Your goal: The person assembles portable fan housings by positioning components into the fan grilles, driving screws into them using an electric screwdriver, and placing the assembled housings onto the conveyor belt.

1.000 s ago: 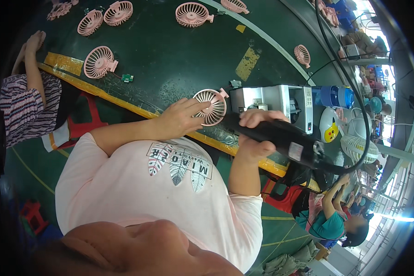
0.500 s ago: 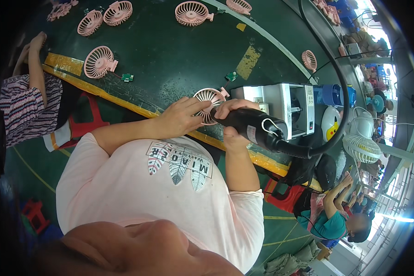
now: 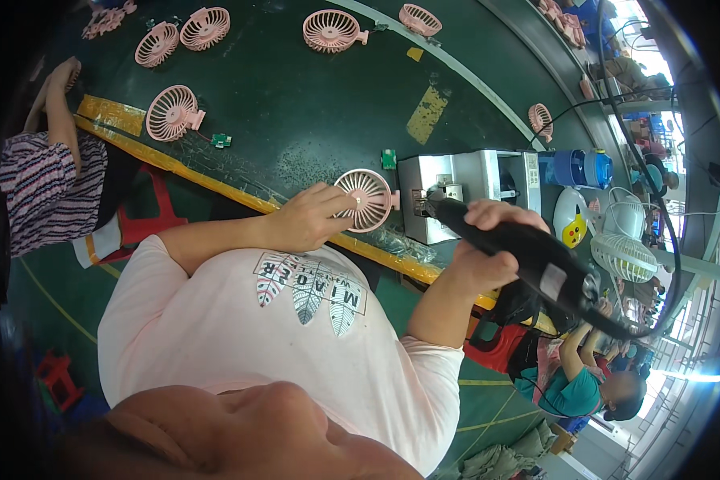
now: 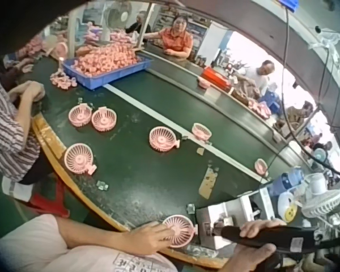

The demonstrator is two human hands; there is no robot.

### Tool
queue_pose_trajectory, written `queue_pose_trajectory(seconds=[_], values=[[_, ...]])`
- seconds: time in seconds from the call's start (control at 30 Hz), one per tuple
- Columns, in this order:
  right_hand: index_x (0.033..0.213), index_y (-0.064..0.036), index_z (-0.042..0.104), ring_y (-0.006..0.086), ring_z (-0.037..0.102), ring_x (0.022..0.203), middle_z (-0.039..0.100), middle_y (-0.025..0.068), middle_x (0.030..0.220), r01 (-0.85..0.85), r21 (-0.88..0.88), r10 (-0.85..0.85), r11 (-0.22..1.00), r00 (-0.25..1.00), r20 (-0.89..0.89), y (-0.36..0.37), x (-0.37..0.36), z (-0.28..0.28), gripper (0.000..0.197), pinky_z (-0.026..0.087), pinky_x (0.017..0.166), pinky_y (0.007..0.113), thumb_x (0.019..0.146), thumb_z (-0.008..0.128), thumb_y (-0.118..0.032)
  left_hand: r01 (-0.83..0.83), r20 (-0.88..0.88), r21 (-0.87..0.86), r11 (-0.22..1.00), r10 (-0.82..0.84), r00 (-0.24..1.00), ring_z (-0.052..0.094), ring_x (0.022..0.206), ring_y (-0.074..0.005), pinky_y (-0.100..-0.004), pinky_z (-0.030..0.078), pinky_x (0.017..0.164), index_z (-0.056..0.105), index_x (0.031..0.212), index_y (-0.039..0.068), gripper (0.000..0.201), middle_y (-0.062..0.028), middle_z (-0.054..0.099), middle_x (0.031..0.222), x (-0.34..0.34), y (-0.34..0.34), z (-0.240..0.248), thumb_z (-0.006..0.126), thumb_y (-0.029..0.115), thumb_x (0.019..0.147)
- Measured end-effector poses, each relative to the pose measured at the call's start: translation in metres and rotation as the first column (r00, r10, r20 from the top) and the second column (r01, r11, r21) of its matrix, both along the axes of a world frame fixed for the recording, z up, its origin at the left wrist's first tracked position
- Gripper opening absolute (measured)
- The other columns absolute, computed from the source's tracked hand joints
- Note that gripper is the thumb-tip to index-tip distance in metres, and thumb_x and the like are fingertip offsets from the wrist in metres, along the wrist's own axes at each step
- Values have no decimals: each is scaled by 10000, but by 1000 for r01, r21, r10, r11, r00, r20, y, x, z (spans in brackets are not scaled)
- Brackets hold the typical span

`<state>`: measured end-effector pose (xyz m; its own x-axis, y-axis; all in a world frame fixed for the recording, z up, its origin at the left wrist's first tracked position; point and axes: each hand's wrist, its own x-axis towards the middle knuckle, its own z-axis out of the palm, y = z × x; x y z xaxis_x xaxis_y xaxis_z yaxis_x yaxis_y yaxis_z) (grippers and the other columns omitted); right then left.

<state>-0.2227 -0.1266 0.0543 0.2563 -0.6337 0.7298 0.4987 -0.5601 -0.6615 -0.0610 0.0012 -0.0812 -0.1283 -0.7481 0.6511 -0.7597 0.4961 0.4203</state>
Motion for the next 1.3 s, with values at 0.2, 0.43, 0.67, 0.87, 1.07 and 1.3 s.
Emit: queue_pose_trajectory(seconds=[0.2, 0.43, 0.67, 0.87, 1.07, 1.3], values=[[1016, -108, 467, 173, 471, 602, 482, 37, 657, -152, 144, 160, 978, 986, -41, 0, 10, -10, 605, 397, 624, 317, 689, 578, -605, 108, 24, -26, 994, -108, 994, 491, 933, -211, -315, 382, 740, 593, 774, -3, 145, -105, 536, 991, -1, -1, 2, 519, 68, 670], [1010, 9, 404, 224, 528, 579, 525, 107, 651, -278, 182, 284, 943, 959, -4, 22, 43, -38, 658, 450, 573, 335, 643, 710, -443, 80, 81, -82, 993, -73, 994, 506, 933, -192, -283, 392, 721, 590, 801, 0, 168, -87, 545, 1012, 1, -2, -1, 511, 89, 683], [946, -25, 426, 211, 500, 557, 502, 86, 630, -315, 283, 368, 906, 917, -154, 24, 54, -49, 611, 421, 566, 327, 611, 740, -429, 79, 111, -99, 992, -68, 991, 509, 949, -191, -286, 394, 725, 593, 808, 13, 169, -89, 546, 1020, 2, -2, -4, 505, 102, 695], [948, -27, 436, 202, 499, 567, 504, 87, 636, -390, 294, 450, 873, 876, -174, 26, 56, -52, 615, 418, 562, 317, 595, 759, -413, 86, 100, -93, 992, -76, 992, 510, 944, -190, -295, 396, 721, 594, 793, 20, 158, -95, 546, 1012, 3, -3, -3, 507, 102, 690], [1004, -49, 434, 190, 473, 530, 479, 59, 615, -184, 250, 225, 951, 963, -146, 15, 46, -38, 635, 403, 539, 319, 665, 642, -545, 73, 205, -12, 997, -69, 976, 547, 826, -186, -297, 414, 636, 584, 735, 30, 128, -101, 556, 1030, 23, -6, 9, 529, 109, 650], [988, 3, 406, 208, 511, 519, 505, 92, 600, -191, 216, 217, 958, 970, -108, 12, 48, -20, 682, 441, 535, 321, 651, 665, -531, -318, -122, 62, 946, 324, 938, 449, 1055, -351, -386, 403, 872, 469, 1080, 13, 413, -221, 410, 1147, 128, -108, 36, 434, -73, 679]])
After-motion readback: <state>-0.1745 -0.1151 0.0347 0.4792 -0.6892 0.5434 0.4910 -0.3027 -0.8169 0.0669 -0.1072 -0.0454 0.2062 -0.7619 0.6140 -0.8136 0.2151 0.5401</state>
